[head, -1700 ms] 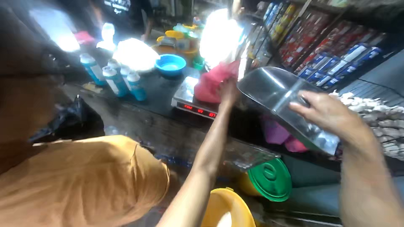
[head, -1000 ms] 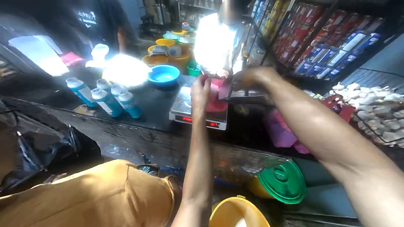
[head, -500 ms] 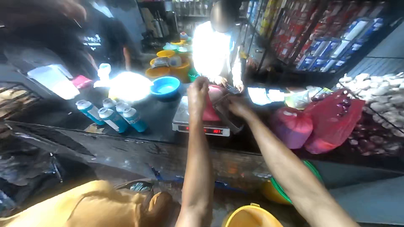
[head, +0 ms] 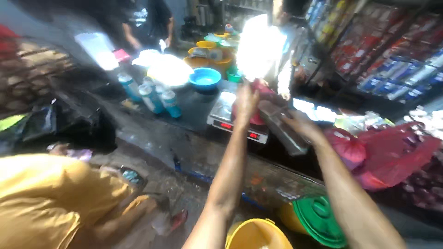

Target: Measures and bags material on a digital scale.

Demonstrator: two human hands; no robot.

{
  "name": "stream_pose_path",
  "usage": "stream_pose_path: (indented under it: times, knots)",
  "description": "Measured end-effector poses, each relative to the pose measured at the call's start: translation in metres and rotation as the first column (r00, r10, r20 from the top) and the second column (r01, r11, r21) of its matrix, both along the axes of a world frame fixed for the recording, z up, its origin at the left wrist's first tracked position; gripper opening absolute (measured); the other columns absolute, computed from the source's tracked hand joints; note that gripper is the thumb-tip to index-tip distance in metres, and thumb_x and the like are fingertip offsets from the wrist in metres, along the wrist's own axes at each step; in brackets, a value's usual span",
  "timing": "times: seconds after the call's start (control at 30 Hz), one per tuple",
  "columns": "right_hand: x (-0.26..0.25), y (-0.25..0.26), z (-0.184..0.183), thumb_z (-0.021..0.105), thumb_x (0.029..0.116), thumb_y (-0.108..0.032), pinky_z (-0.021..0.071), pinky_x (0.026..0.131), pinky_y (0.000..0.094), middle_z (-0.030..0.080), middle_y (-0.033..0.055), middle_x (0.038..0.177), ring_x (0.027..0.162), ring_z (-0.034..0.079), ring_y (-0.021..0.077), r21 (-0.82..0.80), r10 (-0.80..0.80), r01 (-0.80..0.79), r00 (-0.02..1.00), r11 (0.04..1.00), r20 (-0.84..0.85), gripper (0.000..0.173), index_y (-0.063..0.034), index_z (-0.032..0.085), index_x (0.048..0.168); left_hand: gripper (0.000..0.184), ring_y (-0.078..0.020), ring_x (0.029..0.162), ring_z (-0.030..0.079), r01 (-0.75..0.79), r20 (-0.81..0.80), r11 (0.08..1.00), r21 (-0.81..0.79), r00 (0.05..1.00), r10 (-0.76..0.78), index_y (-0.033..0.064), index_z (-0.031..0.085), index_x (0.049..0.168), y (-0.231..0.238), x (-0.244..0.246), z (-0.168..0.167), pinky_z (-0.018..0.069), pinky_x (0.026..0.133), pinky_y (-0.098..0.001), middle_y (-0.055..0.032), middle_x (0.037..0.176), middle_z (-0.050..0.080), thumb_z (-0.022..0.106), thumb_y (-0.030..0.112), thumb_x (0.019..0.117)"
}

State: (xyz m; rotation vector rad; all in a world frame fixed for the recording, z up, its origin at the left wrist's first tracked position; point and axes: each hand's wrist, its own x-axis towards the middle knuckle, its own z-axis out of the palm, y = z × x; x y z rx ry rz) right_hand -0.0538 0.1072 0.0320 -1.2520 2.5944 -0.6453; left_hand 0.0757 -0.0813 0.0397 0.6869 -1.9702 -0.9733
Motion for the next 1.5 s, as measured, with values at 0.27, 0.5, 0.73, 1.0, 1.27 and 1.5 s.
stream_pose_path:
  times: [0.27,0.5,0.73,1.0,1.27,1.5]
  knots:
    - [0.013,0.045,0.03,0.057,0.1047,-0.034,0.0514,0.07,0.061,0.063,0.0218,0.085,0.075,0.064,0.0355,0.103,0.048,-0.043,0.998,0.994,-0.044,0.036,0.0014,0.064,0.104,0.066,-0.0409,0.136,0.046,-0.178,0.012,0.973,0.148,0.984,0.178,0.0147,0.051,0.148,0.039,-0.001,-0.015,0.0469,0.098,-0.0647,-0.0165,0.148,0.05,0.071,0.045,0.0922]
    - [0.02,0.064,0.048,0.058,0.1044,-0.032,0.0528,0.066,0.053,0.062,0.0154,0.078,0.067,0.062,0.0279,0.153,0.028,-0.028,1.0,0.988,0.0,0.03,-0.0023,0.064,0.104,0.068,-0.0401,0.135,0.048,-0.141,-0.009,0.982,0.124,0.99,0.143,0.0152,0.05,0.149,0.033,-0.003,-0.016,0.0496,0.097,-0.0615,-0.0169,0.148,0.049,0.071,0.045,0.0919]
    - [0.014,0.044,0.053,0.058,0.105,-0.034,0.0533,0.066,0.0536,0.064,0.0131,0.076,0.068,0.064,0.0281,0.229,0.104,-0.083,0.991,0.97,-0.082,0.03,-0.0061,0.066,0.098,0.031,-0.0275,0.107,0.069,0.046,-0.08,0.999,-0.02,0.996,-0.047,0.0054,0.068,0.125,0.003,0.007,-0.022,0.0547,0.096,-0.0505,-0.0132,0.114,0.072,0.051,0.022,0.1051]
    - [-0.028,-0.037,0.043,0.056,0.1042,-0.04,0.0485,0.095,0.0678,0.071,0.0206,0.113,0.109,0.067,0.0405,0.389,0.316,-0.24,0.938,0.89,-0.145,0.039,-0.0074,0.07,0.121,0.03,-0.0137,0.093,0.071,0.393,-0.025,0.909,-0.136,0.916,-0.4,0.0042,0.069,0.114,-0.035,0.043,-0.007,0.0582,0.089,-0.0393,-0.006,0.102,0.074,0.044,0.02,0.1091]
    - [-0.02,-0.091,-0.011,0.054,0.1047,-0.04,0.0423,0.109,0.0615,0.062,0.0227,0.135,0.129,0.057,0.0393,0.152,0.154,-0.134,0.98,0.979,-0.129,0.048,-0.0041,0.061,0.136,0.03,-0.0198,0.084,0.069,0.332,-0.025,0.933,-0.142,0.941,-0.339,0.0058,0.069,0.113,-0.025,0.052,-0.004,0.0573,0.079,-0.0431,-0.0104,0.098,0.072,0.046,0.025,0.11]
    - [0.01,-0.043,-0.025,0.057,0.1044,-0.042,0.0521,0.091,0.0627,0.069,0.0216,0.113,0.104,0.068,0.0385,-0.068,-0.106,0.11,0.993,0.992,0.053,0.045,-0.0042,0.063,0.128,0.027,-0.028,0.098,0.069,0.248,-0.004,0.947,-0.204,0.967,-0.254,0.0017,0.068,0.118,-0.027,0.052,-0.002,0.0556,0.089,-0.0479,-0.0175,0.111,0.07,0.049,0.018,0.1088]
